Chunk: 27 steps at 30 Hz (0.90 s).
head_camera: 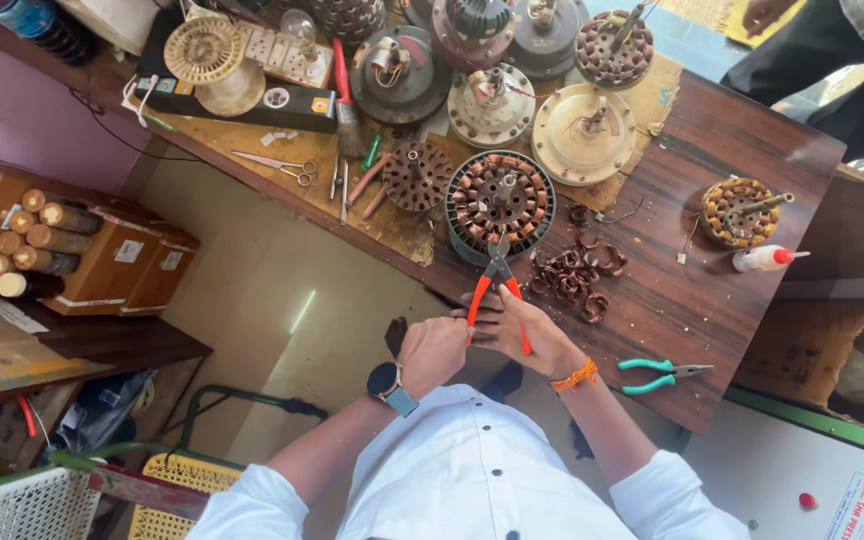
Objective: The person uses pliers to remove copper wire coils from a motor stator on a workbench. The person repeatedly grips and pulls coils from the stator slots, placing the removed coils on the table.
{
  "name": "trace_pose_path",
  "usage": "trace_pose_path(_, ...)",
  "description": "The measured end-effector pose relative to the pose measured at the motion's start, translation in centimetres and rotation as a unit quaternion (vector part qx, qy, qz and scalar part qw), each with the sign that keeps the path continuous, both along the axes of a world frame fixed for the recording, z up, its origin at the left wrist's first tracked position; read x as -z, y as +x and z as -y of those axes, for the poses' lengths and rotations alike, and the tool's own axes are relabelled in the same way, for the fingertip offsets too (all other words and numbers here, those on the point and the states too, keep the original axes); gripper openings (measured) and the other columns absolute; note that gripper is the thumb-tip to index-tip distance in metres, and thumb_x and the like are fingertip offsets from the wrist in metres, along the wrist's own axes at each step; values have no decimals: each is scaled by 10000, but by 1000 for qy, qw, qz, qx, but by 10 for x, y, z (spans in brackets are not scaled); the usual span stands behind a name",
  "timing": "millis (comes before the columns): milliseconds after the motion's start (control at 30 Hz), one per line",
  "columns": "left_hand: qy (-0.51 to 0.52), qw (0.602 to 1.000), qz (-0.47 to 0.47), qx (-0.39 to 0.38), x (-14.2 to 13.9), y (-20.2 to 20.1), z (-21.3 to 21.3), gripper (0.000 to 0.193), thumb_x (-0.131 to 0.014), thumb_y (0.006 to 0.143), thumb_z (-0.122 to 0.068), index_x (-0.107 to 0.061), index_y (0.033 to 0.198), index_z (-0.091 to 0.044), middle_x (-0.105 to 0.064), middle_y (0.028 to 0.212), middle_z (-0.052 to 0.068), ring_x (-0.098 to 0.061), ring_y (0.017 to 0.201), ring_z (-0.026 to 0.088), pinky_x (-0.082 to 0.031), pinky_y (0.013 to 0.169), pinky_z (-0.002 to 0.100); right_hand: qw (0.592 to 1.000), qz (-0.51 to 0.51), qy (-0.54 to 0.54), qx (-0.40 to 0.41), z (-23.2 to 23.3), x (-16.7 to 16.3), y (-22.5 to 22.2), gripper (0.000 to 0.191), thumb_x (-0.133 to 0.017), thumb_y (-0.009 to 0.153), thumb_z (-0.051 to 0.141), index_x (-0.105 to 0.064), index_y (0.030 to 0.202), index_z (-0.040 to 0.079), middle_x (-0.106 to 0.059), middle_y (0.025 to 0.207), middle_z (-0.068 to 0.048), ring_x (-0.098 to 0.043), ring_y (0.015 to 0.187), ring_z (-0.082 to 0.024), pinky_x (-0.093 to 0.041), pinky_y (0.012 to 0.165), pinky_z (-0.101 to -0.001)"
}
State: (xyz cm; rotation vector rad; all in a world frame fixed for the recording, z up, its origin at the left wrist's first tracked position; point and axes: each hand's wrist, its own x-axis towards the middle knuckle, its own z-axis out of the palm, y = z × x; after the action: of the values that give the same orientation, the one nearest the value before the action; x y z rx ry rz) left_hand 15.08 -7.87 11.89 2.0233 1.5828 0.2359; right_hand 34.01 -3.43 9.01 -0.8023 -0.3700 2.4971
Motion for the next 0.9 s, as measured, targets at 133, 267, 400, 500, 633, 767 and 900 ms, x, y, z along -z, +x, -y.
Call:
trace_pose_path(133, -78, 995, -70, -6, -51, -16, -21, 406, -657, 950, -423, -760, 843, -45, -697, 760, 195, -701, 732, 391, -545, 663, 513, 994, -86, -7, 74, 11, 23, -18, 517, -524, 1056, 459, -576, 1329, 24, -638, 1218, -146, -627, 1132, -269, -472, 1053, -485)
trace_pose_path(267, 59, 992, 104, -49, -70, -33, -62, 362, -688, 905, -390, -773, 1058, -72, -732, 973, 207, -714, 925, 382, -551, 781, 489, 990, -41, -48, 124, 22, 37, -29, 292, -599, 983, 335, -599, 1166, 107, -656, 1096, -118, -640, 1044, -275, -515, 987, -488)
trace_pose_path(400, 244, 957, 129, 86, -47, -20, -156, 821, -708, 881, -514, -472, 1479, -5, -479, 1552, 173, -386, 1470, 332, -391, 1091, 475, 989, -67, -24, 129, 24, 43, -34, 220, -642, 977, 277, -596, 1106, 105, -594, 952, -45, -590, 901, -214, -497, 848, -422)
trace_pose_path(500, 259, 953, 44, 154, -21, 4, -201, 865, -636, 871, -621, -446, 1480, -37, -419, 1566, 134, -330, 1471, 296, -373, 1028, 445, 982, -112, -25, 153, 31, 55, -40, 145, -654, 1010, 237, -568, 1064, 133, -534, 880, -3, -525, 799, -164, -474, 758, -369)
trace_pose_path(633, 185, 969, 20, 164, 7, 11, -220, 745, -523, 985, -658, -484, 1515, -136, -451, 1591, 42, -371, 1500, 227, -384, 1054, 438, 975, -72, -8, 210, 35, 79, -46, 162, -699, 1076, 142, -538, 1092, 134, -481, 812, 43, -467, 688, -117, -413, 602, -288)
trace_pose_path(767, 190, 969, 30, 156, 23, 11, -218, 723, -520, 992, -650, -491, 1515, -152, -457, 1601, 17, -386, 1501, 204, -394, 1071, 431, 782, 522, 323, 110, 22, 89, -33, 212, -659, 955, 127, -590, 1150, 83, -626, 809, -80, -594, 758, -299, -508, 687, -365)
trace_pose_path(900, 200, 967, 22, 158, 27, 14, -216, 735, -490, 985, -647, -488, 1520, -143, -462, 1591, 35, -394, 1483, 210, -381, 1067, 443, 601, 614, 496, 125, 4, 86, -19, 320, -640, 830, 51, -524, 1125, 4, -653, 908, -225, -627, 877, -460, -493, 735, -471)
